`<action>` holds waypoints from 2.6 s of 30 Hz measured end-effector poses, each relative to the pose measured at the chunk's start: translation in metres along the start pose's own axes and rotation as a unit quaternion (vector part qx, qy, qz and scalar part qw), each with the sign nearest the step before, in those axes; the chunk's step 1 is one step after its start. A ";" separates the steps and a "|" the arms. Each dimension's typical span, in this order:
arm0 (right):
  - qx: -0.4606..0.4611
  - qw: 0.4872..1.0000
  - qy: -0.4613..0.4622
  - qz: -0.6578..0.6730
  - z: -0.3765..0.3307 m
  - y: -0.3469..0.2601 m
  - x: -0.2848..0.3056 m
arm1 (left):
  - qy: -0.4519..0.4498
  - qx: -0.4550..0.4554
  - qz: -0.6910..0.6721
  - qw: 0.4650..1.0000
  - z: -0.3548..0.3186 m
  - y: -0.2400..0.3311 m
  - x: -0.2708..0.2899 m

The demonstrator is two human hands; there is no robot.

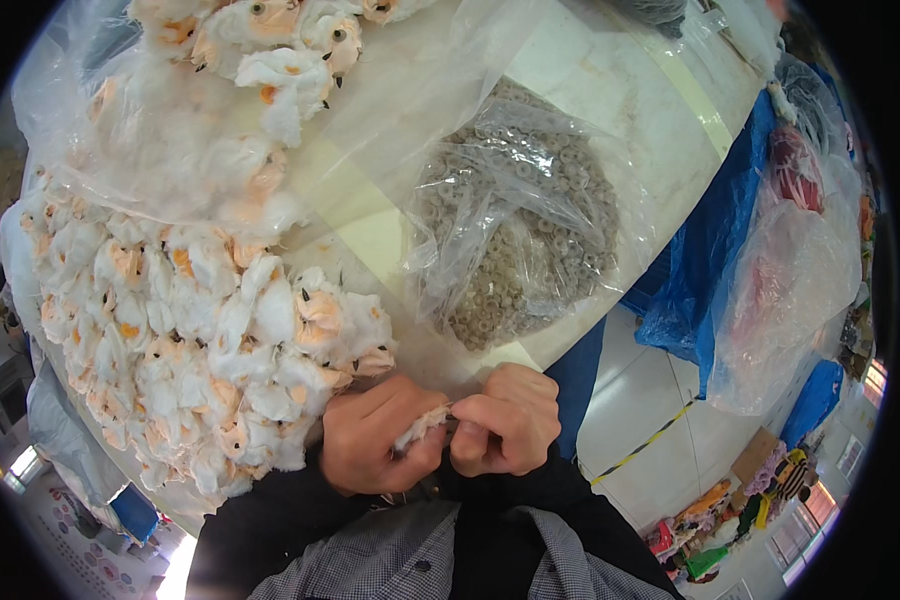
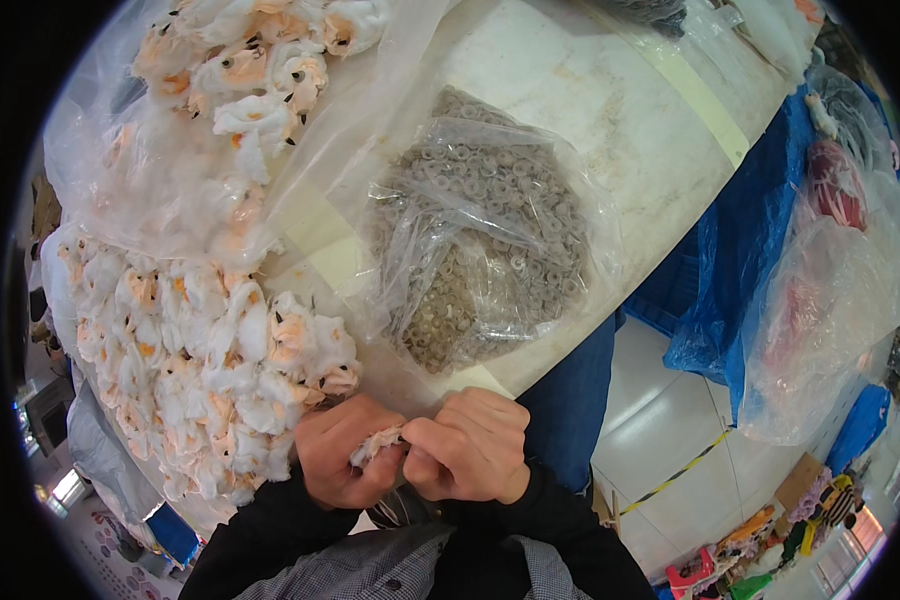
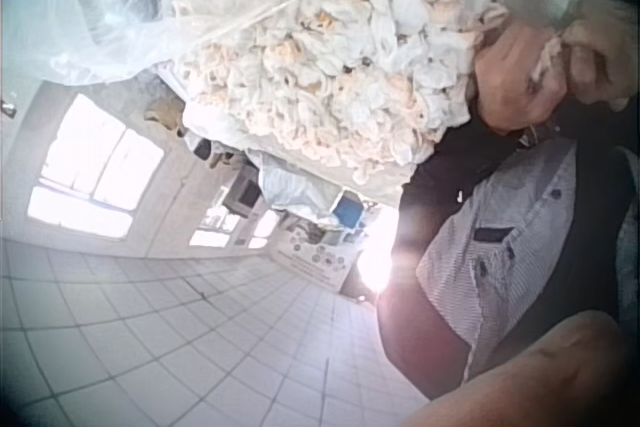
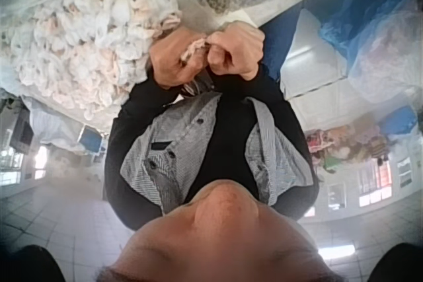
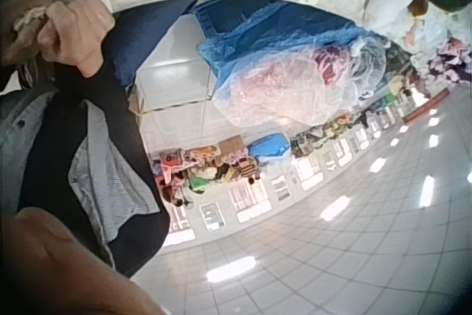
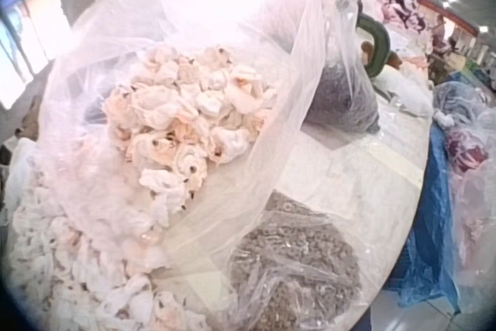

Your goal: The person assembles small white stuffed toys by inserting small components into each toy one at a time. The person handles the toys and components by hand, placing finished units into a plastic bag on the table.

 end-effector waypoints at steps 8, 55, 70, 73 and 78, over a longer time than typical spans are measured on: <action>-0.004 1.000 -0.013 0.013 0.004 -0.002 -0.001 | -0.004 0.001 -0.011 1.000 0.001 0.000 0.001; 0.010 0.912 -0.125 -0.391 0.055 0.005 -0.003 | 0.141 -0.031 -0.074 0.987 -0.025 -0.004 0.014; -0.345 0.867 -0.194 0.304 0.005 0.000 -0.013 | 0.122 -0.093 -0.149 0.977 -0.027 -0.009 0.008; -0.356 0.854 -0.221 0.308 -0.002 -0.001 -0.017 | 0.112 -0.099 -0.150 0.977 -0.026 -0.006 0.008; -0.318 0.916 -0.198 0.143 0.002 -0.002 -0.007 | 0.105 -0.086 -0.143 0.980 -0.026 -0.009 0.005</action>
Point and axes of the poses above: each hand's wrist, its own z-axis towards the middle knuckle, its own x-axis out of the back of the hand, y = z × x, the point moved 10 cm from there along z, towards the middle knuckle, and after that the axes turned 5 degrees about -x, right-handed, at the moved point
